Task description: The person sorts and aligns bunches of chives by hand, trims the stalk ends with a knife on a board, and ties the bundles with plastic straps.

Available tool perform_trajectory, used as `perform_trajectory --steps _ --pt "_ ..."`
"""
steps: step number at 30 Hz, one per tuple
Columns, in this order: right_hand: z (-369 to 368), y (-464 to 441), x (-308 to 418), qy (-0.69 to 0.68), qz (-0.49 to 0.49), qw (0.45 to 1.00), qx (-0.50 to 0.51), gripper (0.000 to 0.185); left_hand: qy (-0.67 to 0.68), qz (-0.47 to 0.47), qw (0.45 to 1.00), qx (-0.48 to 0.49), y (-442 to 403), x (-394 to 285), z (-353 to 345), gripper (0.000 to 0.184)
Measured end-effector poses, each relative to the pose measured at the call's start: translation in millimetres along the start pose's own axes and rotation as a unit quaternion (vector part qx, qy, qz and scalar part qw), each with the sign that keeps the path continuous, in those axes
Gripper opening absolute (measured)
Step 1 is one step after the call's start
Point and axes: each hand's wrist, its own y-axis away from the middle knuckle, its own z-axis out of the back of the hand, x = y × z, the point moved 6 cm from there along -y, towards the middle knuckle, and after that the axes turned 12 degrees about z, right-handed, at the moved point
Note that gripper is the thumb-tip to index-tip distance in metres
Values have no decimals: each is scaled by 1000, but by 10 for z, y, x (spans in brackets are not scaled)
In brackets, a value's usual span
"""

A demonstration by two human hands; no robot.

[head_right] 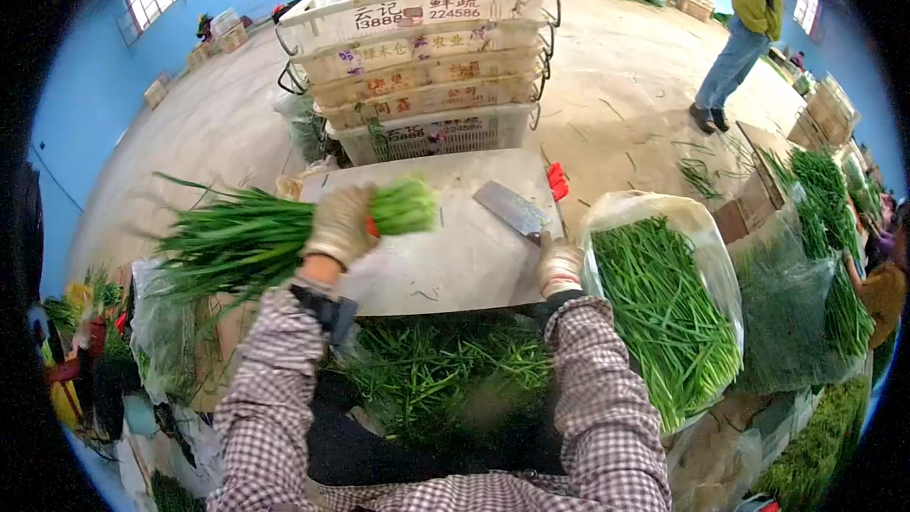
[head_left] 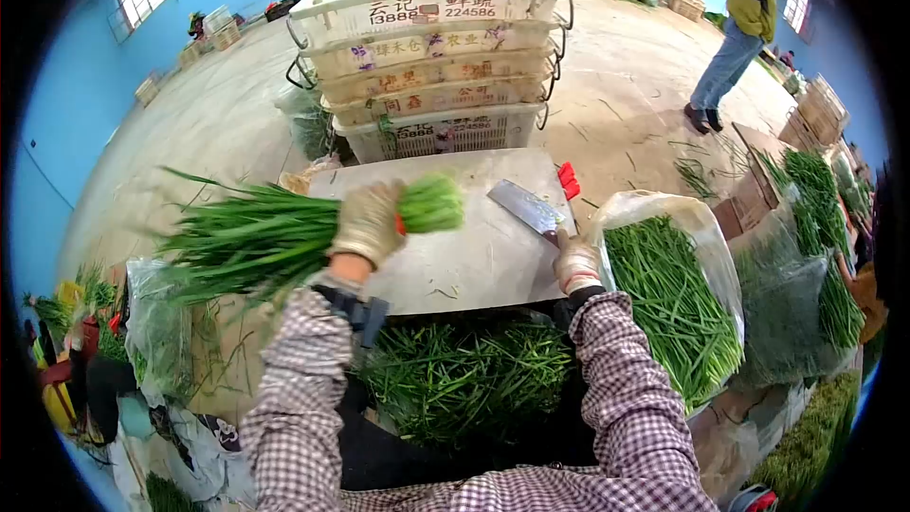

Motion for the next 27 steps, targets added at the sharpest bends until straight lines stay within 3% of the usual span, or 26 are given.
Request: perform_trajectory --steps 1,3,5,6,7,9,11,13,15,16,17,19,20,21,23,24,27 --pt "-48 -34 -34 9 3 1000 15 54 -14 1 998 59 -96 -229 -398 53" --pt "-159 -171 -99 -10 30 999 19 52 41 -43 995 84 -52 -627 -919 75" --pt "0 -190 -94 -37 56 996 51 52 39 -50 995 78 -15 -894 -1376 85" --pt "117 -147 -66 -68 56 995 47 53 39 -51 995 82 -11 -925 -1376 88" --pt "83 -140 -122 -192 15 981 28 51 36 -53 994 87 19 -916 -1309 92" --pt "-44 -168 -210 -365 -31 931 7 51 31 -71 991 110 11 -891 -1176 101" --pt "290 198 69 -490 -91 867 -14 55 16 -121 982 144 -111 -863 -1041 111" --pt "339 410 295 -528 70 822 -203 60 18 -145 974 174 -291 -901 -977 115" --pt "499 672 578 -709 -16 689 -152 55 41 -161 974 156 -389 -977 -1216 111" --pt "472 662 658 -723 -17 683 -102 53 92 -130 961 227 -322 -1055 -1292 113" --pt "382 686 700 -739 -54 668 -71 54 140 -123 940 286 -273 -1100 -1341 104" --pt "638 870 889 -510 27 834 -210 51 98 -100 961 239 -100 -1125 -1193 88" --pt "707 1065 973 -499 3 854 -148 49 98 -99 967 215 -43 -1151 -1232 82" --pt "686 1217 1064 -502 34 844 -183 49 99 -96 972 189 -5 -1168 -1294 76" --pt "651 1421 1179 -515 -22 856 -44 51 98 -87 978 164 38 -1168 -1311 69" --pt "441 1473 1178 -483 61 861 -148 51 97 -84 978 165 45 -1168 -1292 69" --pt "494 1597 1244 -416 17 907 -63 51 101 -83 980 151 64 -1161 -1307 61"
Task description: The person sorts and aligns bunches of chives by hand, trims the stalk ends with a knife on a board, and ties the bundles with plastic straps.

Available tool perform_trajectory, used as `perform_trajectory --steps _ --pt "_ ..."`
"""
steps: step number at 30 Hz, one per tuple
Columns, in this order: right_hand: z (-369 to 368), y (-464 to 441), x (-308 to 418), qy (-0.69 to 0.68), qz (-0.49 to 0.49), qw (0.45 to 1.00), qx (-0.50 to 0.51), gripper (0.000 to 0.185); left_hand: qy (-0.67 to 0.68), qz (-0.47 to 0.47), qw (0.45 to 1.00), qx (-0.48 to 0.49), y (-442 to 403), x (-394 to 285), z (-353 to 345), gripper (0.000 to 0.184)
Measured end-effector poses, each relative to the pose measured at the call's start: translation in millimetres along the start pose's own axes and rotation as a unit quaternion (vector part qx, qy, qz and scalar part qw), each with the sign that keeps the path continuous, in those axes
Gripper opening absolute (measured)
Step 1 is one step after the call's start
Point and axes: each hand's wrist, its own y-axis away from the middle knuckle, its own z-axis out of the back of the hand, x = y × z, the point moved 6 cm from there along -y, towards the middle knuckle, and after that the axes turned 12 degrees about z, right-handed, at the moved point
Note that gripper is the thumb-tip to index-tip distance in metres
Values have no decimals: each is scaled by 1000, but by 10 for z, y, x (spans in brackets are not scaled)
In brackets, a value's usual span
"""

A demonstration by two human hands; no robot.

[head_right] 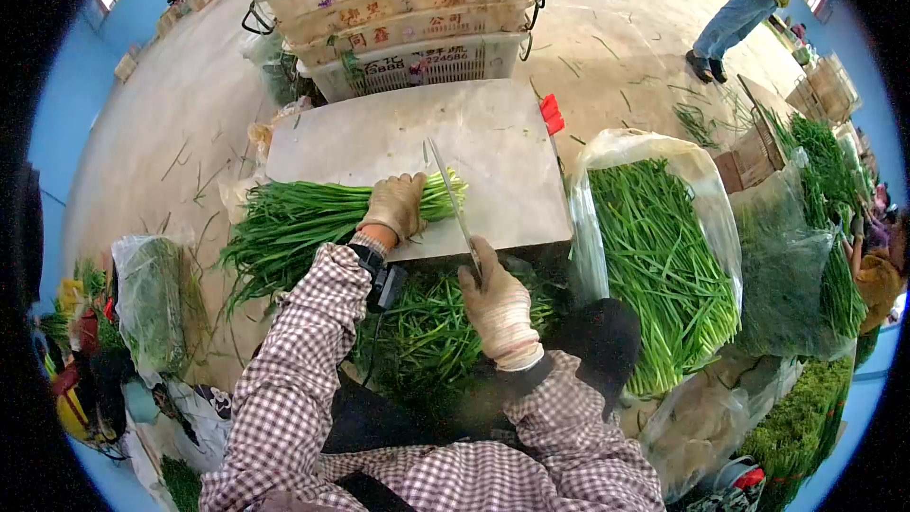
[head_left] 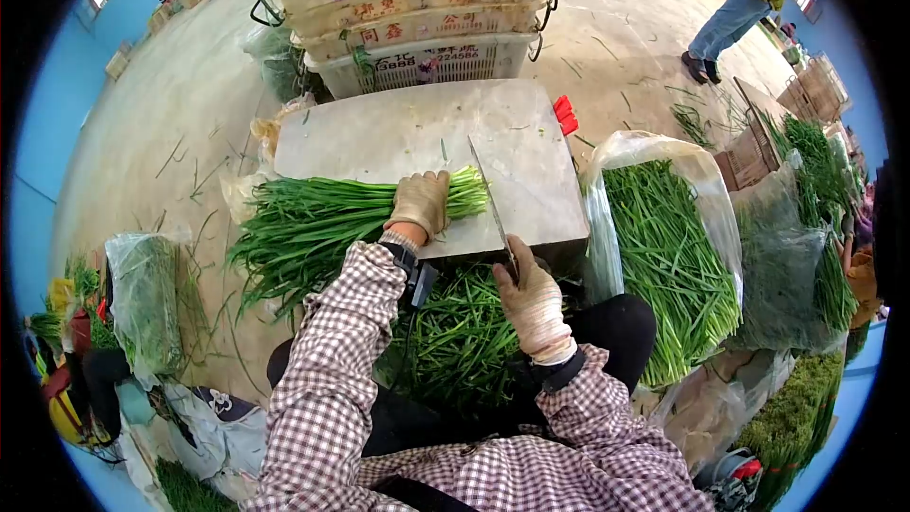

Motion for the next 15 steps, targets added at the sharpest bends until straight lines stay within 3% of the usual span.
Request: perform_trajectory --steps 3,8,15 --pt "-139 -43 -97 23 -1 1000 14 49 11 -8 999 -46 13 10 8 49" --pt "-425 -205 -363 96 -35 994 33 33 4 -7 1000 -28 4 -20 34 48" --pt "-387 -667 -383 119 -109 976 148 32 1 -15 1000 9 -221 -9 -61 55"
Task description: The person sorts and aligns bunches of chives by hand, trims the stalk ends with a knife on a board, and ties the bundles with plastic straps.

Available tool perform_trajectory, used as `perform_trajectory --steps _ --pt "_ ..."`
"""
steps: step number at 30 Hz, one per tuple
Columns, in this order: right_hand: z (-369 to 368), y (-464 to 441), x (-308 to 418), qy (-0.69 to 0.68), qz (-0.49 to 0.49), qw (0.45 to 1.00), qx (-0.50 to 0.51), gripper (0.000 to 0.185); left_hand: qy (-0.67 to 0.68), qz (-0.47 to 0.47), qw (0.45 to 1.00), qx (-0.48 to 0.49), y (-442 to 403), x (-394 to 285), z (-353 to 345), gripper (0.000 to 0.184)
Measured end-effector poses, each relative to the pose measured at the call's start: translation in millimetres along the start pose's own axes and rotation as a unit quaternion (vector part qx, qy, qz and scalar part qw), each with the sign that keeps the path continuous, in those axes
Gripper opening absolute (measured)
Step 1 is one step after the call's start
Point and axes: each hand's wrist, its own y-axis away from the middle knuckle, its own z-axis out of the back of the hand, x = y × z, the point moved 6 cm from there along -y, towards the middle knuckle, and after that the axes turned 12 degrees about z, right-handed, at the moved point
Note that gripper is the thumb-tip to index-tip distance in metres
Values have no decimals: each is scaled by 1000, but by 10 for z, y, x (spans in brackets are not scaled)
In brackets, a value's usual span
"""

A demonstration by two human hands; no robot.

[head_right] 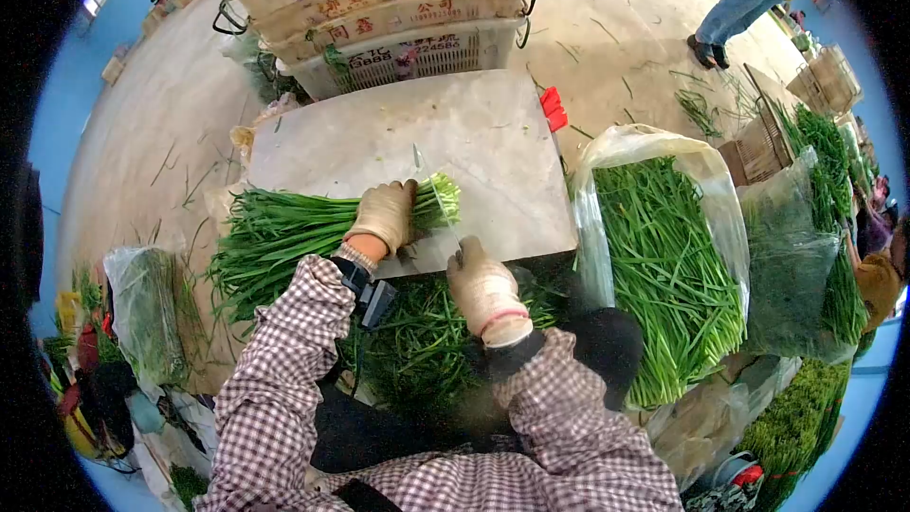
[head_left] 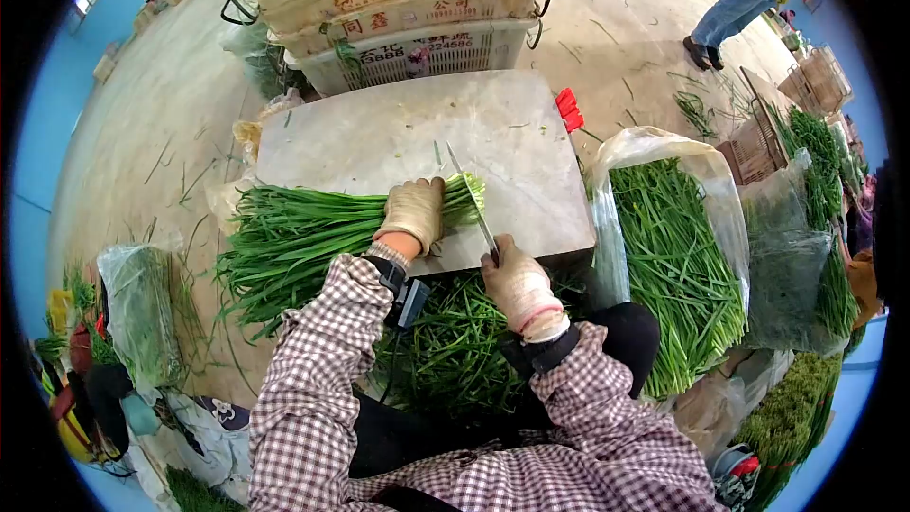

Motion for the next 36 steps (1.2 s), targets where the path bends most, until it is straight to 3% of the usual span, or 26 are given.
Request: perform_trajectory --steps 6,8,11,15,19,20,23,25,27,29,30,31,33,36 --pt "-122 -867 -179 -69 30 997 22 34 26 -11 996 90 -85 8 95 61" --pt "-107 -916 -267 -112 10 994 13 34 41 -18 997 62 -30 -13 168 55" --pt "-62 -885 -183 -127 -26 989 77 35 62 -3 998 32 63 -51 216 53" --pt "-188 -781 -243 -48 -8 999 20 36 49 11 999 4 121 -64 200 58" --pt "-377 -979 -292 -15 -29 998 62 33 40 25 998 30 44 -10 87 64" --pt "-304 -919 -105 54 94 986 128 29 37 22 999 31 56 -10 97 65" --pt "-684 -1490 -217 310 284 904 75 26 28 27 999 10 35 15 47 67" --pt "-242 -1230 -154 71 139 981 115 28 16 61 997 45 -14 59 -39 68" --pt "200 -784 -162 -184 -1 980 79 31 45 52 997 30 29 39 -24 70" --pt "317 -590 -366 -219 76 972 -27 37 56 51 997 30 61 32 5 72" --pt "296 -434 -459 -275 66 957 -58 37 48 49 997 38 63 22 54 73" --pt "379 -263 -460 -187 102 971 -106 38 39 47 997 47 95 6 89 74" --pt "276 54 -460 -183 28 982 -30 44 32 44 998 42 149 -15 131 74" --pt "11 166 -387 -156 13 988 -2 45 19 61 996 64 133 -36 133 73"
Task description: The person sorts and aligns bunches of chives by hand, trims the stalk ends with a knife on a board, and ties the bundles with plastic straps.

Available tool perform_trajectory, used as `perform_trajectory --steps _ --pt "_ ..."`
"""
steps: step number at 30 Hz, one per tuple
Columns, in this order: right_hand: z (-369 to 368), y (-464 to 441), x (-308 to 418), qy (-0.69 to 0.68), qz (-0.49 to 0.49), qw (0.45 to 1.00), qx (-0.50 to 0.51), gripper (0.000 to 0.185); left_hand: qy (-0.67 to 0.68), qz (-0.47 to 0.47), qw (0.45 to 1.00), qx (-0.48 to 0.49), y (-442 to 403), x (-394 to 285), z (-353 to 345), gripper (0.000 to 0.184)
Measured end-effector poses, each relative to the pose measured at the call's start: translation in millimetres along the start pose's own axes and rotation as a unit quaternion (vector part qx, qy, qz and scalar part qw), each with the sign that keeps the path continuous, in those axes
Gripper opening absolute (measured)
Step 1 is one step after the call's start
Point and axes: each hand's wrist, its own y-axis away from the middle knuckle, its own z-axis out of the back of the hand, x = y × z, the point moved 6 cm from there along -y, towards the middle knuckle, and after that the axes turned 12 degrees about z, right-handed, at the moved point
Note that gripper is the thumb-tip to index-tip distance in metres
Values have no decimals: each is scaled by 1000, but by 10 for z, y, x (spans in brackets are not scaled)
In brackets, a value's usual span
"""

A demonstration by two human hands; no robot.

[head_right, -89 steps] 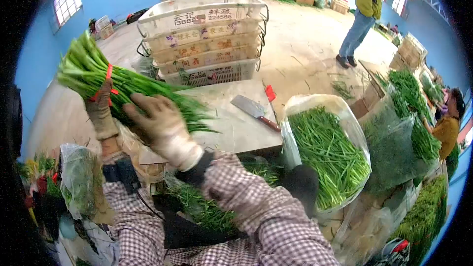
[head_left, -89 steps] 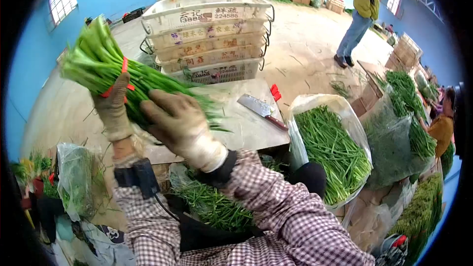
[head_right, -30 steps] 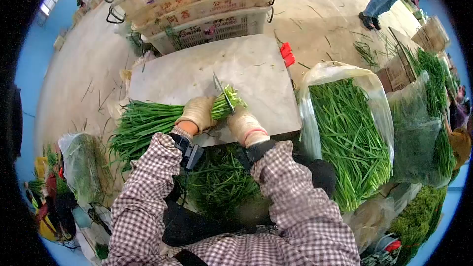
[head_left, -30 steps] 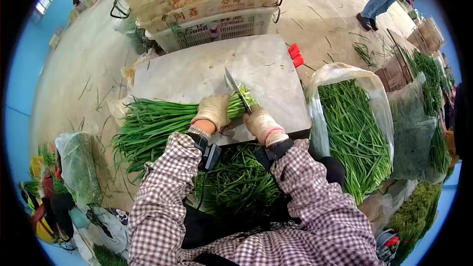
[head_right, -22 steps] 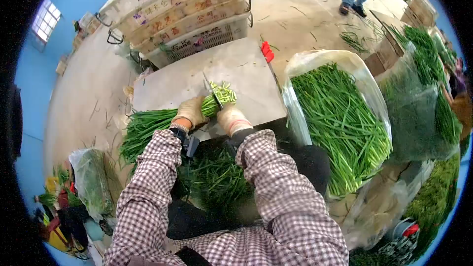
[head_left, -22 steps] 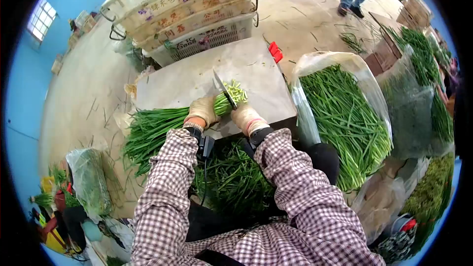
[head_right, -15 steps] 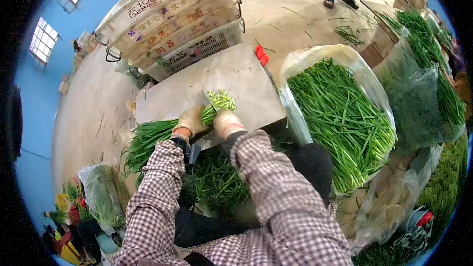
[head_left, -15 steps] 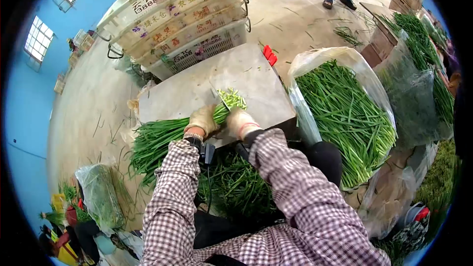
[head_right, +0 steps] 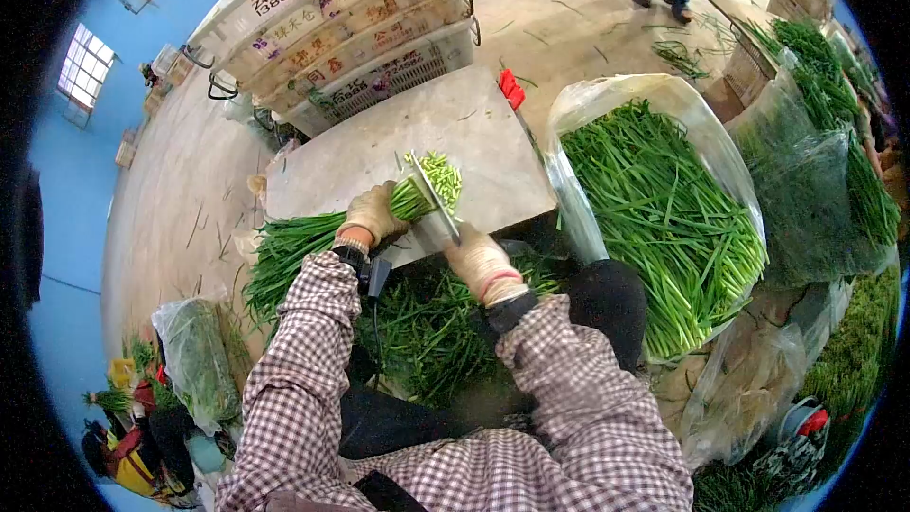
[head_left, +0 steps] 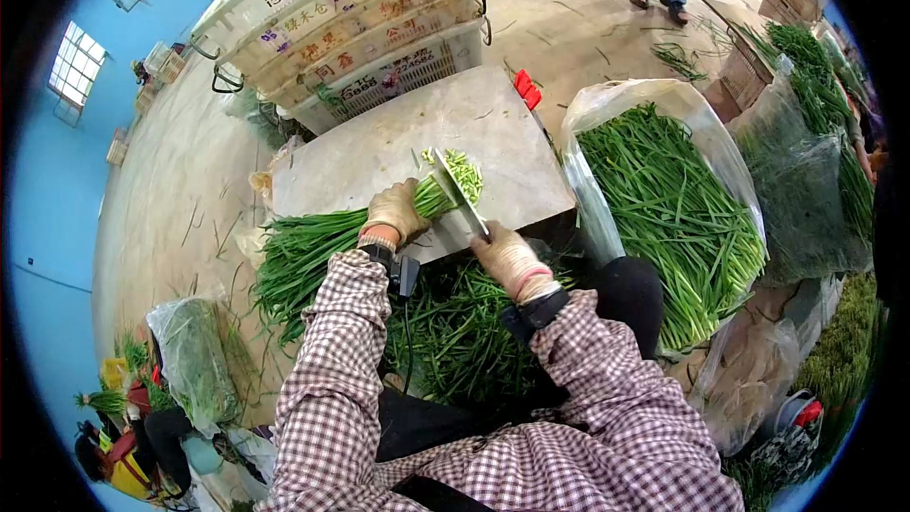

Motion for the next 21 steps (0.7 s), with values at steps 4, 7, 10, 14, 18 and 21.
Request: perform_trajectory --steps 4,7,10,14,18,21 --pt "-213 -371 -16 46 -8 999 6 46 -18 -35 997 -63 -65 30 -71 87" --pt "-15 -675 159 94 6 994 59 40 -37 12 998 43 -8 64 -28 103" --pt "450 -849 395 123 56 989 59 30 -61 -83 992 -80 56 286 -1 114" --pt "717 -1784 387 289 116 950 14 29 -1 -100 994 -33 -49 473 -90 102" --pt "651 -2331 261 331 145 929 85 30 26 -95 995 -11 19 481 -7 82" --pt "733 -1886 447 300 223 919 127 31 121 -135 981 -77 175 709 141 79"
